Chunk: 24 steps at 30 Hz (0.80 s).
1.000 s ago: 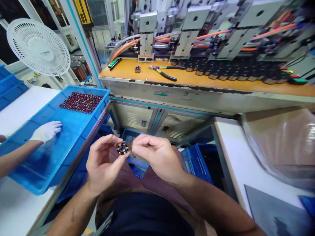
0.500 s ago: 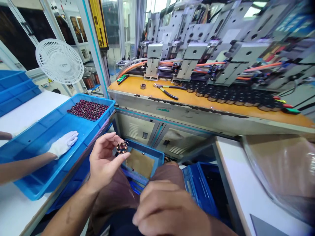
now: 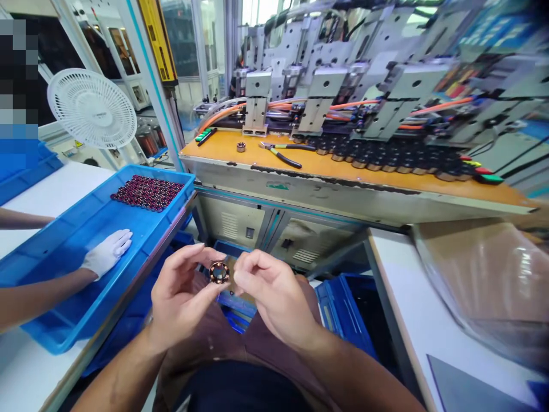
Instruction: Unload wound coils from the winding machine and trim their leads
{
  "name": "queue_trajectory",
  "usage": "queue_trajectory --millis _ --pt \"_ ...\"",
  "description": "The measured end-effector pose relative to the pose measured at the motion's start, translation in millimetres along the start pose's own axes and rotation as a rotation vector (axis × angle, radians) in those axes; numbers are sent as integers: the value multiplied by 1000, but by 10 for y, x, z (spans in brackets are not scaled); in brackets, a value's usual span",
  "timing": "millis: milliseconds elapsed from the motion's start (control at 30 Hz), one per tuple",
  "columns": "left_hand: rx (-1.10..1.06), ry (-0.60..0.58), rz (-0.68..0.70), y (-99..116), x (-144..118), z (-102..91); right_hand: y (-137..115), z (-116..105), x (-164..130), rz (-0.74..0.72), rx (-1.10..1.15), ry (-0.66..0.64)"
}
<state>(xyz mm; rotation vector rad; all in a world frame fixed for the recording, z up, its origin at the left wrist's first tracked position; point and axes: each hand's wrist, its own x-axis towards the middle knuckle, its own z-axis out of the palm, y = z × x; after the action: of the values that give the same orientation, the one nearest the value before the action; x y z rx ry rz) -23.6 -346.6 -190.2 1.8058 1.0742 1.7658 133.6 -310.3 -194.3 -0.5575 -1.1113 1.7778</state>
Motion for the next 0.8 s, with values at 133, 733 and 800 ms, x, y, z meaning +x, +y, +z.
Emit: queue_trajectory --millis 133,733,800 --pt "-19 -22 -62 9 -45 -30 14 -61 -79 65 44 -14" --pt "-237 -65 -258 48 -63 -87 -92 -108 -50 95 -41 -26" --pt "-201 -90 -224 45 -48 -106 -219 -108 2 102 -106 -73"
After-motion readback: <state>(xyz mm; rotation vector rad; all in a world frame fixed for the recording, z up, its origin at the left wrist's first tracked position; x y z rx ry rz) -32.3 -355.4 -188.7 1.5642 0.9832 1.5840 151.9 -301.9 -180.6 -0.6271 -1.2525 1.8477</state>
